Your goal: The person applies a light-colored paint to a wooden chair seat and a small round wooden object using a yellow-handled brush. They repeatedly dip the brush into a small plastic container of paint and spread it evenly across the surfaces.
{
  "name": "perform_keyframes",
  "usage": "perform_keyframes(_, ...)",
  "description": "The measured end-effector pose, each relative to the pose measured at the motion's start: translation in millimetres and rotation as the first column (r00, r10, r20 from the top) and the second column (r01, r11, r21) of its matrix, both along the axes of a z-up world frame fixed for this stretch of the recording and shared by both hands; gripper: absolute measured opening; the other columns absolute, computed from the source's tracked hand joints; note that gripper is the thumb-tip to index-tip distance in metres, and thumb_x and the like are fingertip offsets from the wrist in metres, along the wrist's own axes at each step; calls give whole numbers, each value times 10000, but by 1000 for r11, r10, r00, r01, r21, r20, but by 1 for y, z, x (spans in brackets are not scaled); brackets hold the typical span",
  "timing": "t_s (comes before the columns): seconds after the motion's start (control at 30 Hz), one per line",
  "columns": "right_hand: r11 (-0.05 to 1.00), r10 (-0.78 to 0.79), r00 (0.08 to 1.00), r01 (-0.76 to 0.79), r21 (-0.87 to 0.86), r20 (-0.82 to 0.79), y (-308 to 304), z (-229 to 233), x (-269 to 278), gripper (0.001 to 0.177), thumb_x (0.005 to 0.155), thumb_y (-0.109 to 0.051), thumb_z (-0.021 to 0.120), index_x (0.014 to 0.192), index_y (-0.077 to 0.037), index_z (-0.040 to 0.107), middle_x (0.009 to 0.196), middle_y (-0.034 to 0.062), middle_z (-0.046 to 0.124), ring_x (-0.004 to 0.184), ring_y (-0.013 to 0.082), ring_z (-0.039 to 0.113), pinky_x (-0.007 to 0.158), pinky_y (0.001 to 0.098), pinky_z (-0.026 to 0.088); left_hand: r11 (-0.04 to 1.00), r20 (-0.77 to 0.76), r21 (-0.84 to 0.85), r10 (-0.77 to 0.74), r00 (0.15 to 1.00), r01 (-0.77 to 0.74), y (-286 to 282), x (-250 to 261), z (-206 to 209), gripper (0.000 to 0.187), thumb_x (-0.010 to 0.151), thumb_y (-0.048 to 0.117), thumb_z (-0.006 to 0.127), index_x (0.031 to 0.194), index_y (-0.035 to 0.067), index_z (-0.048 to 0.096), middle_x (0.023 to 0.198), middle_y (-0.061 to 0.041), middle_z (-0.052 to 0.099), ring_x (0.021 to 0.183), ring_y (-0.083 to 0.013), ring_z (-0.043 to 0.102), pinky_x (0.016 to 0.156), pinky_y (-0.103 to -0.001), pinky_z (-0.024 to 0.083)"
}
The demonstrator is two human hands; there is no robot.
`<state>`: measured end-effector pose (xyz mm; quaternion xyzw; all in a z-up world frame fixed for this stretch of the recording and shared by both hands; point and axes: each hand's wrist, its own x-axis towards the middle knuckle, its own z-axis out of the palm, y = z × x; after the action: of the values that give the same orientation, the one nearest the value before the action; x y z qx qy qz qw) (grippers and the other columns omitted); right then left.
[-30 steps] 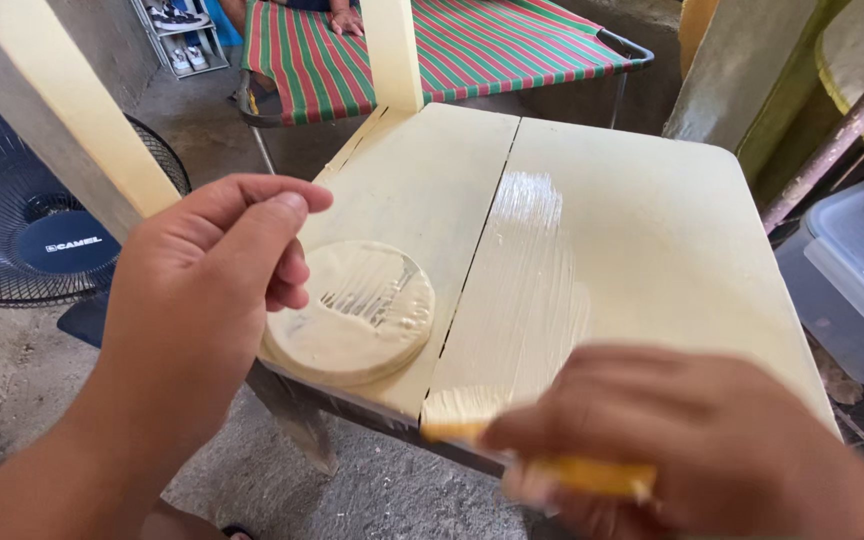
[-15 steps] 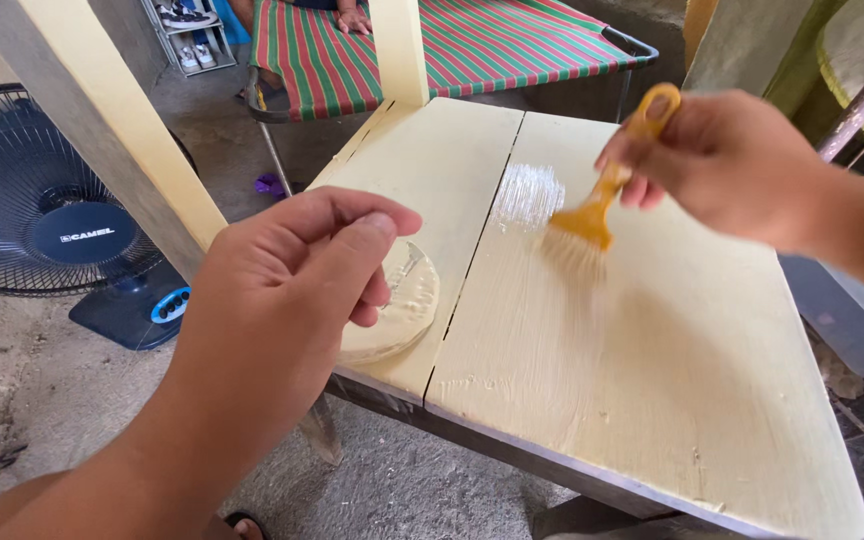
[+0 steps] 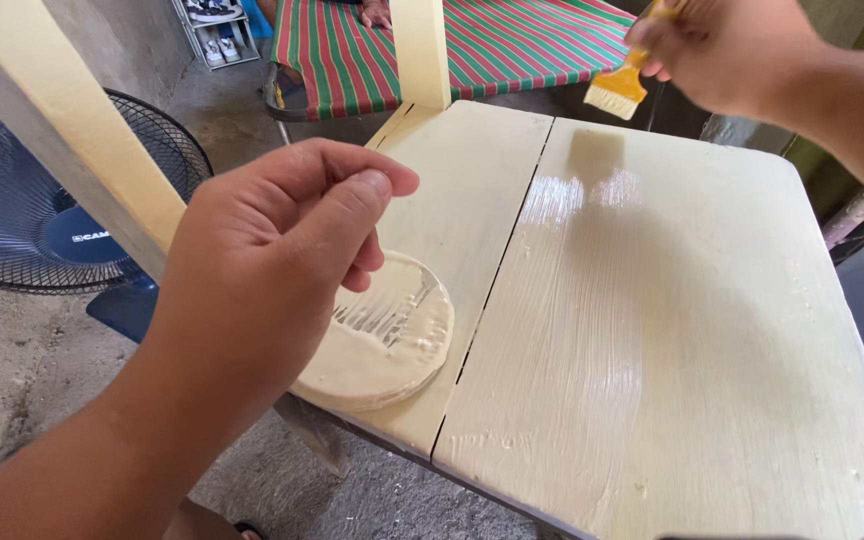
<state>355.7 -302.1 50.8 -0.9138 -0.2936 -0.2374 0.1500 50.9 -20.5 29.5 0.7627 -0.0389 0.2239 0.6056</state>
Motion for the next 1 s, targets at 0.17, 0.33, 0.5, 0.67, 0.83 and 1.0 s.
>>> perform_keyframes(0.17,974,26,997,-9,-225,74,7,-20,-33,262,1073,-328,611,1188,-145,760,885,124,754,748,253,713,734,383,574,1000,16,-10,-5,1000,5,-4,7,0,230,975,185,602,1018,35,771,666,24,608,616,-37,537,577,-199,465)
perform_keyframes(0.33,985,143,990,-143,-91,-6,12,-24,-104,175,991,-233,650,1076,-132,766,845,132,746,700,271,715,661,391,561,998,-26,-60,-2,1000,0,-8,-1,-1,232,969,184,606,1017,30,774,670,9,605,618,-47,542,572,-207,458)
perform_keyframes(0.5,969,245,965,-245,15,-92,15,-23,-185,170,939,-187,648,1044,-140,773,859,98,783,697,250,756,646,363,586,994,-26,-109,-4,1000,1,-8,-13,3,250,973,185,597,1047,31,779,709,9,609,642,-40,552,611,-207,499)
perform_keyframes(0.67,906,422,906,-420,45,-40,20,-26,-257,142,885,-128,674,991,-102,765,892,101,790,759,259,764,664,367,598,980,-10,-194,-45,999,42,-11,-25,1,242,966,172,610,1051,11,769,717,3,627,640,-46,563,589,-225,484)
perform_keyframes(0.83,873,488,861,-477,105,-145,21,-24,-311,138,918,-147,698,1042,-114,747,863,67,772,797,256,749,663,374,565,986,-164,-130,-124,979,103,-19,-44,3,288,939,209,601,1072,30,783,724,-12,660,659,-61,587,614,-227,490)
perform_keyframes(1.0,959,271,918,-233,159,-288,23,-9,-330,181,939,-190,675,1072,-152,791,845,37,812,709,187,702,633,339,569,937,-392,-190,-346,853,293,-31,-64,5,602,1049,523,387,1261,95,753,907,-69,729,774,-136,634,729,-290,523)
